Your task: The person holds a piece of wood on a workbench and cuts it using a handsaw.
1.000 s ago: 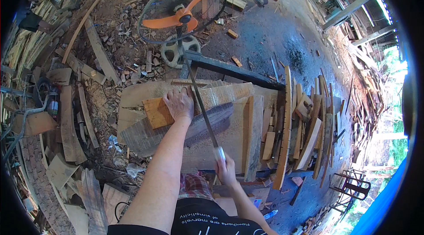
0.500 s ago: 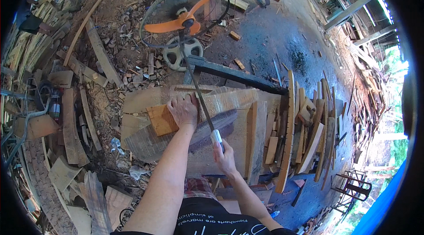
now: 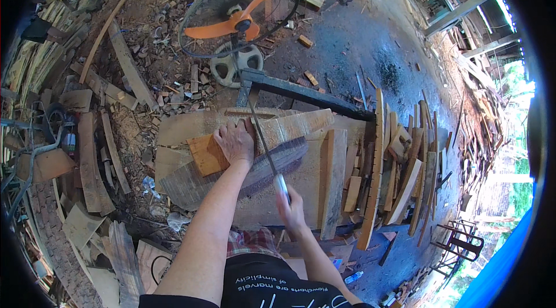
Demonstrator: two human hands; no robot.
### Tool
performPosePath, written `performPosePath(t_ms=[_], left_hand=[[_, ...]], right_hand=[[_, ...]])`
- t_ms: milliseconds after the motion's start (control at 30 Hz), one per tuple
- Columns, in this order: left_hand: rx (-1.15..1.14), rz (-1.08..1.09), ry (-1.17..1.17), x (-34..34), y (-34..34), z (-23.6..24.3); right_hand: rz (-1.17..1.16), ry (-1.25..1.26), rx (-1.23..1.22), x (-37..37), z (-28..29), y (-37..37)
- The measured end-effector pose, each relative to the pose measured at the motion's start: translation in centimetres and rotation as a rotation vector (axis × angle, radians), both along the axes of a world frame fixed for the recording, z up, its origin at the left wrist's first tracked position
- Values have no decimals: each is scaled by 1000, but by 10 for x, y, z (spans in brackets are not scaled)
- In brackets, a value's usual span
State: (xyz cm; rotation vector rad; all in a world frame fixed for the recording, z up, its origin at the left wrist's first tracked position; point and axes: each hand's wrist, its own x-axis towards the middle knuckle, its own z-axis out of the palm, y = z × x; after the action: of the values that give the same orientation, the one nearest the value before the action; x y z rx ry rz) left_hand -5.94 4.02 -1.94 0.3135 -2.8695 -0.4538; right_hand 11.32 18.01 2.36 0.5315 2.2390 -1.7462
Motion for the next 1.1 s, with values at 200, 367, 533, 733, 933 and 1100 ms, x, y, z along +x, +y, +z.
performPosePath(t_ms=[200, 367, 533, 733, 933, 1100], left_hand=[[-3, 2, 2, 0, -8, 6], [-24, -4, -40, 0, -6, 13], [-33, -32, -26, 1, -1, -5], [-63, 11, 8, -1, -11, -2], [-87, 6, 46, -2, -7, 3], [-96, -21, 97, -3, -5, -11]], right_hand=[[37, 190, 137, 93, 8, 22], [19, 49, -43, 121, 16, 39], [-18, -28, 6, -15, -16, -3], [11, 128, 15, 85, 10, 17], [-52, 38, -89, 99, 6, 25], [-16, 43, 51, -2, 10, -4]])
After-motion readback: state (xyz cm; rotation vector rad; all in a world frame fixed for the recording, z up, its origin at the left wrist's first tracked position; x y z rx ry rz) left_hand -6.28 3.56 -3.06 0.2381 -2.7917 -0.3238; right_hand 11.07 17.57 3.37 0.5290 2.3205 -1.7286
